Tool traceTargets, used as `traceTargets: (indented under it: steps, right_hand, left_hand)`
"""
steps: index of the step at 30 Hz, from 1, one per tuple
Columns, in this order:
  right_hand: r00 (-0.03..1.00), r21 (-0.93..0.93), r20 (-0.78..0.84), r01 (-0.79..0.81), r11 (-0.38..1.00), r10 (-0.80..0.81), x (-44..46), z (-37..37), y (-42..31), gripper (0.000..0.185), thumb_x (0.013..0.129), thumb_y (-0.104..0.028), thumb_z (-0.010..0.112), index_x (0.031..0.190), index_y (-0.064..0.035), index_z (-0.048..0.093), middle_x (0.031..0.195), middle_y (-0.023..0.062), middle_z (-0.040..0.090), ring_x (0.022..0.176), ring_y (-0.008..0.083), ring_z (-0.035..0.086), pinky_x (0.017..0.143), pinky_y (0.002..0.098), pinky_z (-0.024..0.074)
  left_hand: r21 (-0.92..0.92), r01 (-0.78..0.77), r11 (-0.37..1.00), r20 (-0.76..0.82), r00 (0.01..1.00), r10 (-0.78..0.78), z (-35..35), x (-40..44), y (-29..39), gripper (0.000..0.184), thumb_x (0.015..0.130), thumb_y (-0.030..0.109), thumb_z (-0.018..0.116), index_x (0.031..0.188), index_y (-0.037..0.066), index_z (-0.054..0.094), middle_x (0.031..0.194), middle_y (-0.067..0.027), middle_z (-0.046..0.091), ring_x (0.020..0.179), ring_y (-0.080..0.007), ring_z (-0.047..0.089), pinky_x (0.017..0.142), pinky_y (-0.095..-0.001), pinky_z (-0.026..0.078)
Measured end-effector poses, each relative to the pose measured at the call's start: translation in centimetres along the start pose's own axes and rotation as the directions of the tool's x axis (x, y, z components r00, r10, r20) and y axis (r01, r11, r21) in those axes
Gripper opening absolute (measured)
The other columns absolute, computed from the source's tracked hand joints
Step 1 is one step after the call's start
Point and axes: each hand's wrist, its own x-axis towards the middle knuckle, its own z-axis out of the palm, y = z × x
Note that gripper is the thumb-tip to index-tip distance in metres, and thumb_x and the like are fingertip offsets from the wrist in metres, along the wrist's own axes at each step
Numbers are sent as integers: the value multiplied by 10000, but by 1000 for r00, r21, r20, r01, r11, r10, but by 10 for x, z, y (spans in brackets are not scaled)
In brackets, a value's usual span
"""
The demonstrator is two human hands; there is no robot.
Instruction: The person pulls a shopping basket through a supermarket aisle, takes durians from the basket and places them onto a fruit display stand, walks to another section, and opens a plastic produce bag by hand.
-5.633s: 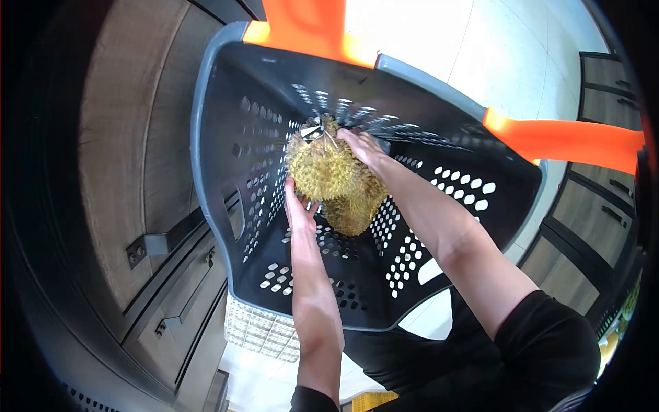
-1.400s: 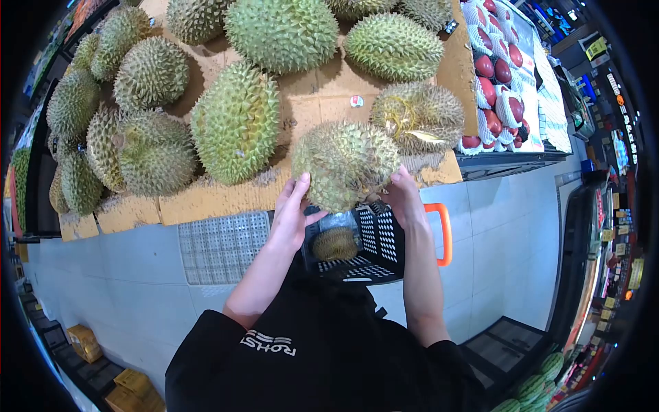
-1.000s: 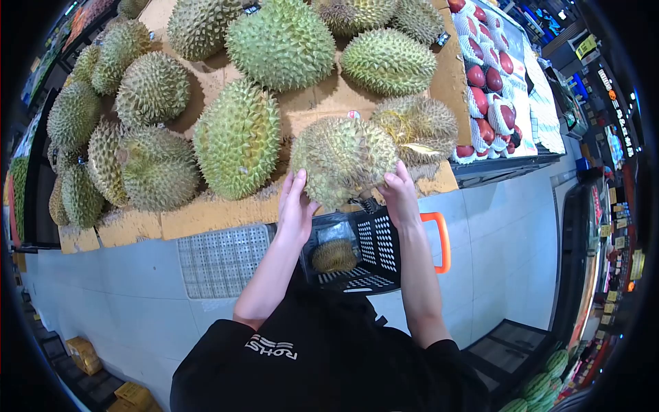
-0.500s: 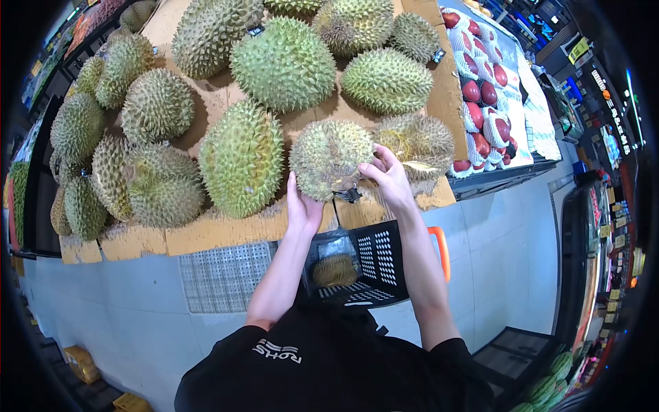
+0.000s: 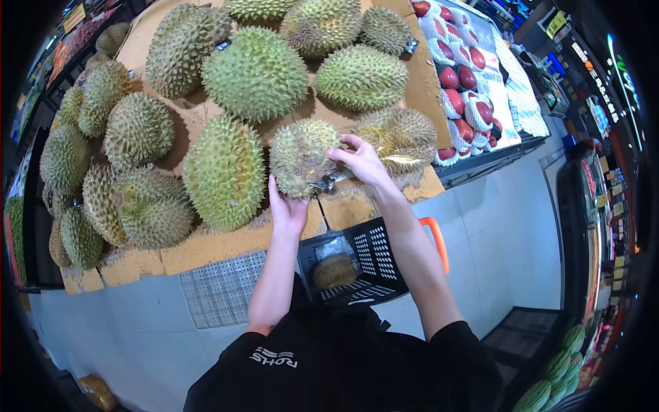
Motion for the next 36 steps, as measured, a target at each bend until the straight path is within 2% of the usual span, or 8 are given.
traceTargets:
  steps: [9,10,20,25,26,30,32,36]
  right_hand:
    - [998,-177,-56,-46,983,36,12,1,2,748,722,-285,791,1286,79,462,1091,176,631,978,185,604,871,284,452]
    - [999,-143,-40,-34,989,29,14,1,3,753,721,-285,791,1291,79,459,1082,171,631,980,187,601,863,283,455]
    - [999,-151,-36,16,988,-22,27,-2,17,769,764,-242,763,1356,74,388,1208,189,576,1079,214,571,917,301,454]
    - [999,-68,-6,49,996,-50,14,0,2,792,779,-246,751,1387,72,356,1317,225,509,1192,247,521,977,317,423]
    - [999,-67,-2,54,996,-54,15,-3,5,792,779,-246,751,1387,72,356,1317,225,509,1192,247,521,977,317,423]
    - [994,-181,18,112,977,-111,12,-6,12,776,767,-277,746,1363,75,396,1325,212,513,1191,238,526,989,319,415]
    - [980,-312,-4,189,931,-201,13,-6,23,758,748,-312,743,1323,84,449,1299,207,545,1169,234,549,985,314,413]
    - [966,-296,-4,244,923,-257,2,-8,32,741,745,-290,753,1311,87,459,1263,199,567,1107,214,581,948,305,442]
  left_hand:
    - [-40,81,996,-86,993,-84,-2,5,5,597,932,528,450,1386,145,391,1413,-51,424,1277,-234,388,1069,-428,251]
    - [-31,62,998,-83,994,-64,-4,6,4,598,911,530,495,1350,129,425,1348,-82,465,1204,-261,437,999,-431,353]
    - [-36,15,999,-75,997,-18,-5,5,0,610,926,535,476,1356,110,401,1342,-109,462,1194,-293,464,1002,-461,407]
    - [147,65,987,-198,980,-35,-5,0,0,709,890,592,495,1385,106,348,1373,-120,400,1222,-288,436,1018,-455,379]
    - [159,83,984,-186,981,-53,-6,-2,0,785,873,619,503,1434,116,282,1429,-132,332,1304,-282,359,1097,-450,257]
    - [290,-12,957,-177,982,66,-2,-24,0,653,909,431,593,1400,99,321,1323,-73,454,1248,-204,420,1063,-407,302]
    - [365,-23,931,-181,979,95,-3,-36,-2,661,908,388,609,1413,91,302,1307,-57,468,1235,-181,430,1053,-392,311]
    - [451,-52,891,-229,958,172,3,-52,-6,753,890,261,658,1454,47,207,1300,-45,478,1196,-151,447,1042,-378,319]
